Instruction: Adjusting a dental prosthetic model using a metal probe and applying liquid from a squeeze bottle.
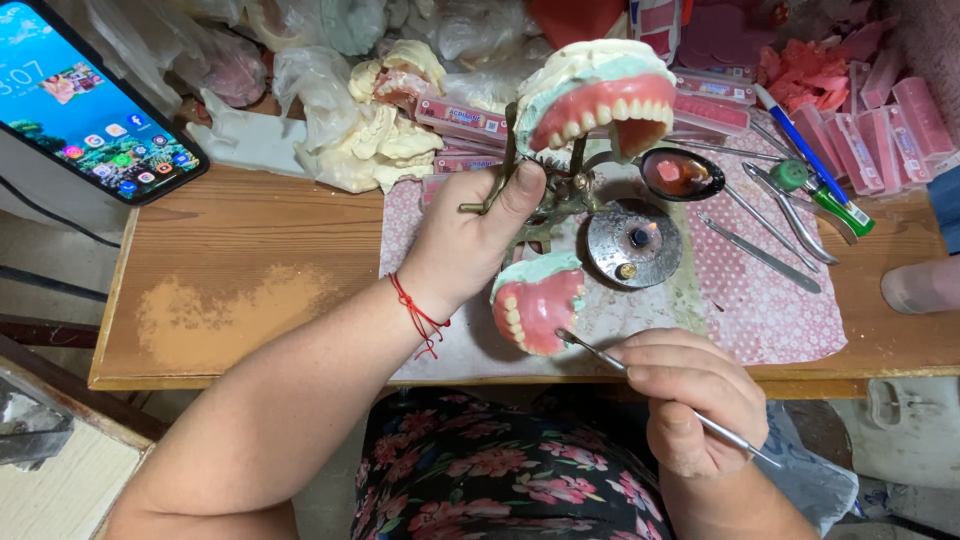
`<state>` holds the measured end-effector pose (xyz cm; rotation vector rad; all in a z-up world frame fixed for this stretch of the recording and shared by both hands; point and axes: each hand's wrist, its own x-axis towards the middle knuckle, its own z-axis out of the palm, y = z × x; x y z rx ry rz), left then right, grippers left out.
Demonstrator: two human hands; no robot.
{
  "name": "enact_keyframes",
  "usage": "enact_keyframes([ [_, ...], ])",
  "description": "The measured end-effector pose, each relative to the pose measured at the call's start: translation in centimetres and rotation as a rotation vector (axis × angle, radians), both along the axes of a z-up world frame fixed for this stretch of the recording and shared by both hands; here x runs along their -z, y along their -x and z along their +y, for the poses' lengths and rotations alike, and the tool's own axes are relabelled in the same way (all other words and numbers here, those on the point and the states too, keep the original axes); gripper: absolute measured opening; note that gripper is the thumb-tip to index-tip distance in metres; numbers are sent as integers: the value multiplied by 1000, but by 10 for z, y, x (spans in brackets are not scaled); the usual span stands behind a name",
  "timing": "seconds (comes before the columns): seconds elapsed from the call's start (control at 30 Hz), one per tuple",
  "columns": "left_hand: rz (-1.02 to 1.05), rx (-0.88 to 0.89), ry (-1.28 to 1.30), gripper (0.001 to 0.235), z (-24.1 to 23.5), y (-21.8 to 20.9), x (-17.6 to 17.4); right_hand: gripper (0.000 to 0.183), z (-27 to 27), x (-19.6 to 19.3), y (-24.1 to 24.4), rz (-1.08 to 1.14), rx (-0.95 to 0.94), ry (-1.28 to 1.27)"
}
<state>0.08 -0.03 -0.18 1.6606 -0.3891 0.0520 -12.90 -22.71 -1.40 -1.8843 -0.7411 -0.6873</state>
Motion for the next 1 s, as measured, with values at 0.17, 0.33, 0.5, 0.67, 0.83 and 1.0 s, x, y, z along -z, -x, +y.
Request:
enact_keyframes([
  [0.17, 11, -16, 6, 59, -1, -1, 0, 41, -1, -2, 2, -15, 1, 34],
  [0.33, 30, -21, 22, 59, -1, 0, -2, 40, 5, -6, 1, -44, -48, -10],
  [0.5, -2, -7, 6, 59, 0, -1, 0, 42, 6, -8, -1, 15, -30, 56],
  [0.67, 24, -16, 18, 58, -1, 0, 0, 44, 10, -6, -8, -11, -33, 49],
  [0.83, -1, -18, -4, 60, 0, -1, 0, 44, 9, -12, -2, 12, -24, 63],
  [1.0, 21, -26, 25, 60, -1, -2, 2, 43, 5, -13, 2, 7, -77, 87],
])
